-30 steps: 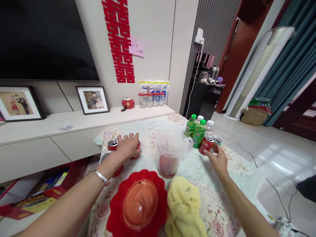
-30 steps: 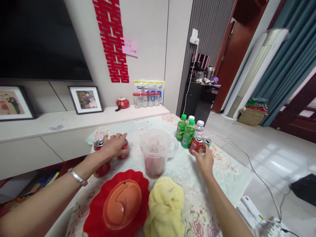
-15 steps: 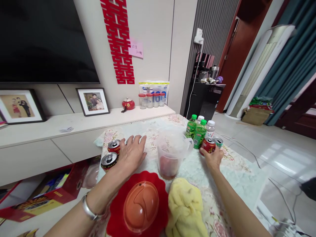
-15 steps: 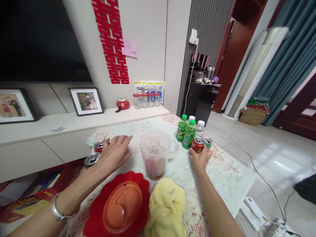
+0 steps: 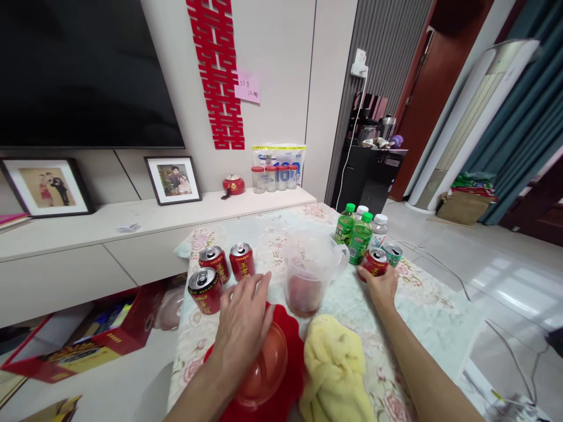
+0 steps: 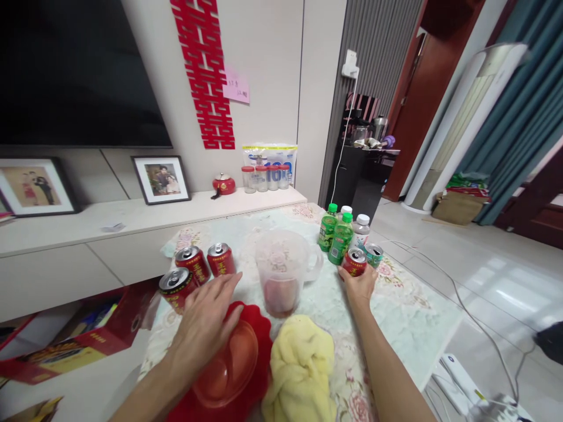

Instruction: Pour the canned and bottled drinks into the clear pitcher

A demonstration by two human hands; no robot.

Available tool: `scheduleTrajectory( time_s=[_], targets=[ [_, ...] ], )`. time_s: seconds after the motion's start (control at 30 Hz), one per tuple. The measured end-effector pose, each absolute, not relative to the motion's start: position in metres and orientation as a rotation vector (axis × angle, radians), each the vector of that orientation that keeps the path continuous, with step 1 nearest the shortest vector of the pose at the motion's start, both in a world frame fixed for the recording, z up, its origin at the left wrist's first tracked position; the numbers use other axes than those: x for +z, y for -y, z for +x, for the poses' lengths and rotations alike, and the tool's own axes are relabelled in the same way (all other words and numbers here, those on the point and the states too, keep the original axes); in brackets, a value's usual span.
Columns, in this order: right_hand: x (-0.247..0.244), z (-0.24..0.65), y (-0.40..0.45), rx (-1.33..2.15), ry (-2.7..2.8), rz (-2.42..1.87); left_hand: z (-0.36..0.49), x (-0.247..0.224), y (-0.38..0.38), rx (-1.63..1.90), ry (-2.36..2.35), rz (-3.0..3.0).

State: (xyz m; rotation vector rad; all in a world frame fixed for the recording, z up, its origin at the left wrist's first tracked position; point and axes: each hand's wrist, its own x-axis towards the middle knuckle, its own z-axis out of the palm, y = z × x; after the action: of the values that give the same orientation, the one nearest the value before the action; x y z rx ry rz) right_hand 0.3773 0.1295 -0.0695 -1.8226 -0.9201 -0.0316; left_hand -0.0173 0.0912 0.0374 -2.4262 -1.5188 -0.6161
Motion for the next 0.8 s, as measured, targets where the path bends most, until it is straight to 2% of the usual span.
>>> scheduleTrajectory(
  time_s=[0.17,0.33,0.43,0.6,0.8],
  targets=[
    [-0.059,0.359,-0.105,0.12,0.909,-1.831,-0.011,-0.005,-0.06,-0.838,1.437,-2.307],
    [-0.02,0.342,-0.079,0.152,1.064,-1.731,-0.002,-0.027,-0.04,-1.002,1.381,-2.247],
    [0.016,0.333,-0.071,0.124,1.171,-1.707,0.006,-0.017,-0.039,-1.077,1.338,-2.234],
    [0.069,0.32,-0.07,0.0,1.341,-1.708,0.024,0.025,-0.047,-1.146,1.284,-2.208],
    [0.101,0.313,-0.08,-0.223,1.572,-1.665,0.045,0.044,-0.066,-1.168,1.208,-2.205]
  ],
)
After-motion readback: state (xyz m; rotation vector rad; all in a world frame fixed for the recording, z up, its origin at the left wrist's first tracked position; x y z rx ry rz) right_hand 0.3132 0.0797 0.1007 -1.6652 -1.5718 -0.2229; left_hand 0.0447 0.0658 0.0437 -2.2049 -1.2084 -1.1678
